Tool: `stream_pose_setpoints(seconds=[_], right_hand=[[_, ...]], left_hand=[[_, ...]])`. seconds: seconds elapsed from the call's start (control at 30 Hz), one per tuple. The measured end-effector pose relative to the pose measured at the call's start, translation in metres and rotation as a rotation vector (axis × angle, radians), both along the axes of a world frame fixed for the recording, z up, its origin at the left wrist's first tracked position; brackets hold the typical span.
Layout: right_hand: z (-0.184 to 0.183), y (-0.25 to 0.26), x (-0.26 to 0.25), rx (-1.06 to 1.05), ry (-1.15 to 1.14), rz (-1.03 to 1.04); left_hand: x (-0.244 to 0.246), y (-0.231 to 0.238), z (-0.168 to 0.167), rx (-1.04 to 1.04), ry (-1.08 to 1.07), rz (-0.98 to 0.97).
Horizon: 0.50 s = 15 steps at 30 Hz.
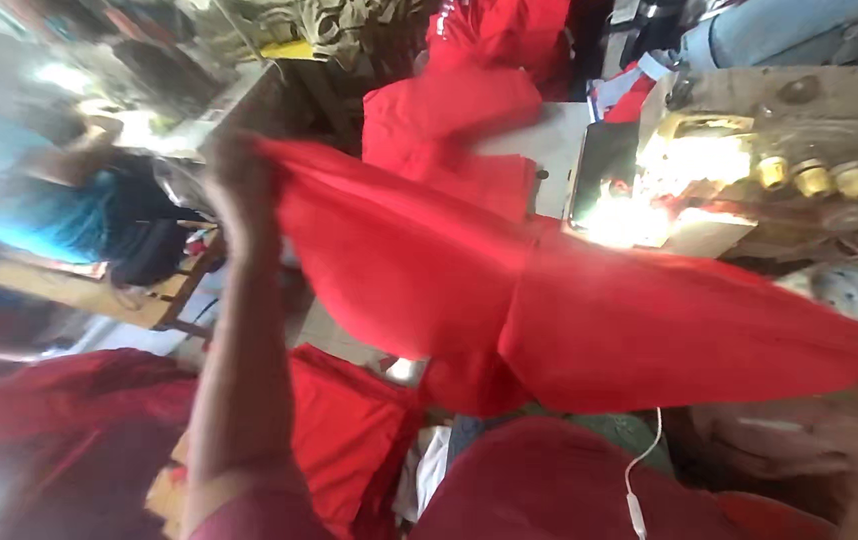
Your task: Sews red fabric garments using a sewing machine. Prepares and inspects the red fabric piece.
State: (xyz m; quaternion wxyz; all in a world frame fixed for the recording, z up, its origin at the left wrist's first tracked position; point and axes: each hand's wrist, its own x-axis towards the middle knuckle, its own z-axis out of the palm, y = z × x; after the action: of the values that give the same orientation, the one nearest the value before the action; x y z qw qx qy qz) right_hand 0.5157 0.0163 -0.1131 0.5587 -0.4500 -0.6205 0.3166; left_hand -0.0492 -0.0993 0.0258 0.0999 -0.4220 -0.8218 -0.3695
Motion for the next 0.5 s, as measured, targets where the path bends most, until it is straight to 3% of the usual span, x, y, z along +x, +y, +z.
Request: stream_pose_setpoints(seconds=[0.1,0.2,0.37,0.5], right_hand=[[-0.033,-0.003,-0.004,-0.199,-0.516,0.088],[-0.062,0.003,-0.014,-0.321,-0.600,0.092],[-0.053,0.011,-0.025,-0.425,-0.354,0.041],[-0.041,0.016,-0.038,-0.222,-0.736,-0.047]], left_hand=[[-0.013,0.035,-0.094,-0.266,-0.226,-0.073],[-0.014,0.045,-0.151,-0.401,-0.385,-0.101],[0.026,0.005,-0.174,-0.318,-0.022,-0.323],[0.056,-0.043,-0.221,-0.320,0.229,-0.581]])
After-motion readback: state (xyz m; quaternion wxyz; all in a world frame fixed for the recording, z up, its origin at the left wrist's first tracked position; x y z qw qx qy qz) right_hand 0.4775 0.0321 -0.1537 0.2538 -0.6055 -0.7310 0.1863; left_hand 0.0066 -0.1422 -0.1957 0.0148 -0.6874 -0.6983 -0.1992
